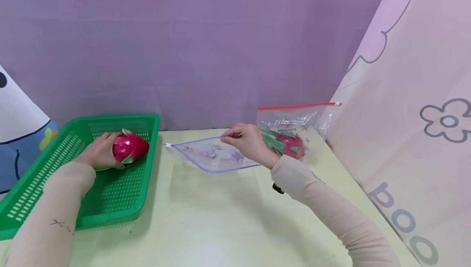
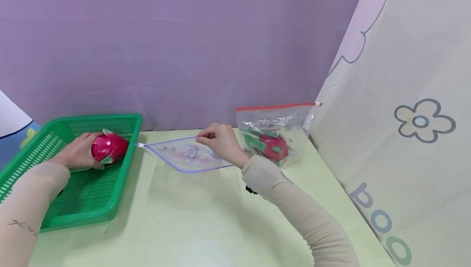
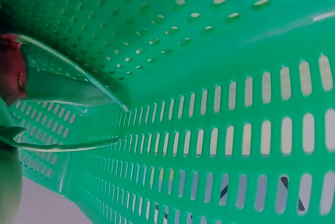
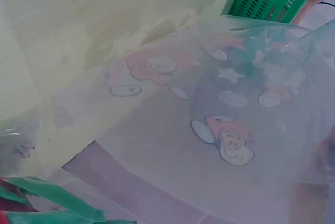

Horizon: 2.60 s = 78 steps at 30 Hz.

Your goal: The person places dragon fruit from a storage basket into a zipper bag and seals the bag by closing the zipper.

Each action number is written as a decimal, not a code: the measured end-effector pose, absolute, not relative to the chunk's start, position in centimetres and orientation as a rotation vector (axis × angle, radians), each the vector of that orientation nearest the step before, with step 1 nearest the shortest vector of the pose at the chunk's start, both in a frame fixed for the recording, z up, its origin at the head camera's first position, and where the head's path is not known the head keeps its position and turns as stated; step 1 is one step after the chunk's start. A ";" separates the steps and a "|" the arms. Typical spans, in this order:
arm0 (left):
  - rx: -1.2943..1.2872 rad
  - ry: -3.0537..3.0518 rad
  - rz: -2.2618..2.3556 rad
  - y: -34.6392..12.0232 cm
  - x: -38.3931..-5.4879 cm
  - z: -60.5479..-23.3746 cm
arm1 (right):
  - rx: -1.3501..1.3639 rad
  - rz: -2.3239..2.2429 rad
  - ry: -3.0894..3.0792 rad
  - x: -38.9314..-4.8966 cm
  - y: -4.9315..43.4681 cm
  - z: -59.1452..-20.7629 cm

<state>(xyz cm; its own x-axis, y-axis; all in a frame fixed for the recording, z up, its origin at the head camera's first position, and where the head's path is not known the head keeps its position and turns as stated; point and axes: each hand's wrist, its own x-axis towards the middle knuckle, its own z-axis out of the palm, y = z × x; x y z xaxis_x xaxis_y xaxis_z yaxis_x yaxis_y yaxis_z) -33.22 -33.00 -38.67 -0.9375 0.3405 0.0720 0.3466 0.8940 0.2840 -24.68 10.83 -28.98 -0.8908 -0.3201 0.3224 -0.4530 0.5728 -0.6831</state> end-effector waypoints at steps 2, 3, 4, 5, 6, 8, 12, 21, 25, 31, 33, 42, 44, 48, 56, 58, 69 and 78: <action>-0.543 -3.041 -0.463 -33.0 -33.2 -38.7 | 0.644 1.225 -2.647 -24.7 10.9 -29.0; -0.540 -3.042 -0.467 -32.9 -33.3 -38.7 | 0.638 1.231 -2.653 -24.7 10.9 -29.0; -0.536 -3.044 -0.470 -32.9 -33.3 -38.7 | 0.634 1.240 -2.658 -24.7 10.9 -29.0; -0.534 -3.043 -0.469 -32.9 -33.3 -38.6 | 0.626 1.247 -2.662 -24.7 11.0 -29.0; -0.530 -3.045 -0.466 -32.8 -33.3 -38.6 | 0.620 1.255 -2.664 -24.7 11.1 -29.0; -0.530 -3.052 -0.456 -32.8 -33.4 -38.5 | 0.612 1.267 -2.668 -24.7 11.2 -29.0; -0.536 -3.072 -0.436 -32.6 -33.3 -38.2 | 0.626 1.279 -2.662 -24.8 11.3 -29.0; -0.511 -3.048 -0.432 -32.6 -32.6 -37.3 | 0.627 1.289 -2.660 -24.7 11.1 -28.8; -0.512 -3.035 -0.409 -32.3 -32.4 -36.7 | 0.600 1.315 -2.662 -24.6 11.2 -28.7; -0.477 -3.014 -0.393 -31.7 -31.8 -35.6 | 0.576 1.315 -2.659 -24.6 11.5 -28.6; -0.457 -3.001 -0.410 -31.3 -31.4 -35.1 | 0.579 1.308 -2.654 -24.7 11.6 -28.7; -0.404 -2.944 -0.435 -29.4 -29.3 -32.3 | 0.555 1.313 -2.624 -25.0 11.8 -29.3; -0.410 -2.930 -0.424 -29.2 -28.6 -31.6 | 0.559 1.325 -2.619 -25.1 11.7 -29.5; -0.433 -2.904 -0.411 -28.5 -27.0 -30.0 | 0.566 1.335 -2.615 -25.4 11.5 -30.0; -0.460 -2.892 -0.401 -26.3 -24.5 -28.0 | 0.497 1.334 -2.656 -25.8 11.5 -30.2; -0.460 -2.888 -0.391 -25.8 -23.9 -27.9 | 0.489 1.331 -2.658 -25.9 11.5 -30.4; -0.590 -2.776 -0.380 -23.0 -20.8 -26.8 | 0.437 1.358 -2.642 -26.3 11.3 -31.8; -0.701 -2.668 -0.371 -19.7 -18.2 -25.9 | 0.432 1.326 -2.619 -26.4 11.0 -31.9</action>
